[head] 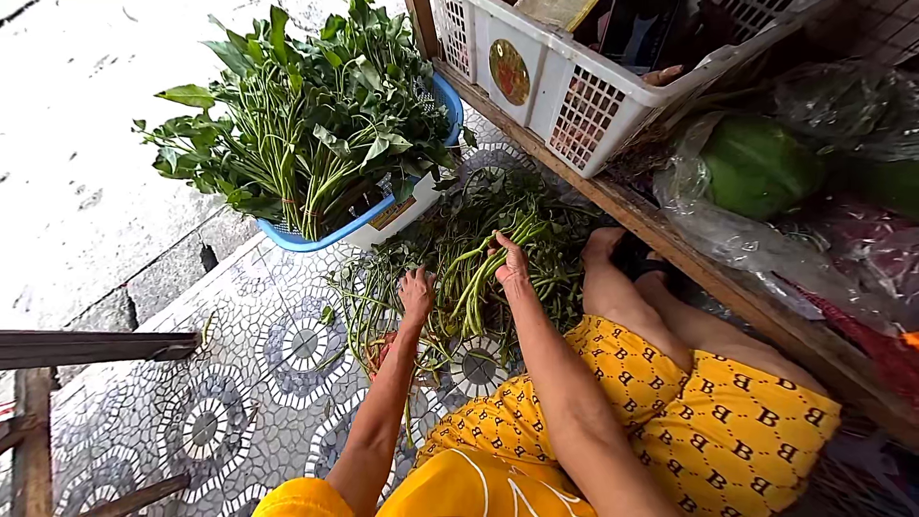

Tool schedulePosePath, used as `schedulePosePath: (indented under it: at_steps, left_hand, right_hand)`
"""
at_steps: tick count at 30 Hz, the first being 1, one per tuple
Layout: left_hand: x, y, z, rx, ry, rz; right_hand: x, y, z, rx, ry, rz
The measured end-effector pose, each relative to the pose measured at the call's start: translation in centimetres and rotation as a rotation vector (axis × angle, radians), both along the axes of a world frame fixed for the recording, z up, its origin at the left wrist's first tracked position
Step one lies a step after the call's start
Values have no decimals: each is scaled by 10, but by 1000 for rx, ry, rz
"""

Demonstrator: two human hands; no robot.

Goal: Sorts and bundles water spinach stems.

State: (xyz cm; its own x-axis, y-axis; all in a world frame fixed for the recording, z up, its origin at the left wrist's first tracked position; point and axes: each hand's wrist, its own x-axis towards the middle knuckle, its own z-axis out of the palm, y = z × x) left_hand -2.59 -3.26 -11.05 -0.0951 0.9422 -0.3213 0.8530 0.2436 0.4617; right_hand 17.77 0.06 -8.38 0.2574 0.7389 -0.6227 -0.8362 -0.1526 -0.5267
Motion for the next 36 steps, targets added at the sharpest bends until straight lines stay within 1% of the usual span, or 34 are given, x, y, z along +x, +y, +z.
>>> schedulePosePath:
  at_steps: [1, 3, 5, 7, 9, 12, 15, 16, 19, 20, 22, 24, 25, 27, 28, 29, 30, 32, 34, 36]
  left_hand:
    - [2, 7, -6, 19, -101, -72]
    - [10, 19, -15, -37, -332, -200]
    - [17, 28, -19, -108, -439, -250]
    - [19, 33, -18, -133, -512, -222]
    - [16, 33, -19, -124, -630, -166]
    - [12, 30, -11, -17, -755, -13]
    - [15, 26, 3, 12, -767, -12]
    - [16, 25, 8, 6, -755, -31]
    - [15, 21, 25, -68, -769, -133]
    - [11, 20, 24, -88, -778, -171]
    - [5, 19, 19, -51, -703, -237]
    - [3, 17, 16, 22, -529, -243]
    - [2, 16, 16, 34, -386, -250]
    - [2, 12, 19, 4, -28, -270]
    - [4, 10, 22, -7, 99, -261]
    - [6, 9, 23, 21, 134, -249]
    - [9, 7, 23, 82, 95, -250]
    - [20, 8, 26, 186, -135, -251]
    - [32, 9, 37, 149, -385, -216]
    - [41, 10, 42, 115, -497, -166]
  right_hand:
    - [1, 0, 2, -6, 9, 12]
    - [2, -1, 7, -21, 33, 18]
    - [5, 0, 9, -16, 40, -6]
    - [10, 3, 8, 10, 33, -29]
    - [12, 3, 5, 27, 14, -50]
    - [9, -2, 4, 80, -43, 43]
    - [-7, -15, 3, 102, -143, 261]
    - [-12, -15, 2, 107, -163, 301]
    - [-16, -13, 3, 75, -217, 299]
    - [-14, -13, 2, 61, -223, 285]
    - [-9, -12, -2, 61, -227, 271]
    - [-9, -12, -5, 58, -204, 232]
    - [-9, -12, -5, 61, -192, 205]
    - [-7, -11, -2, 67, -179, 183]
    - [-7, -10, 0, 69, -176, 186]
    - [-7, -10, 1, 69, -174, 193]
    - [-9, -10, 0, 78, -177, 204]
    - [-13, -13, -2, 125, -169, 248]
    - [-16, -15, -2, 153, -143, 276]
    - [-15, -14, -1, 160, -137, 278]
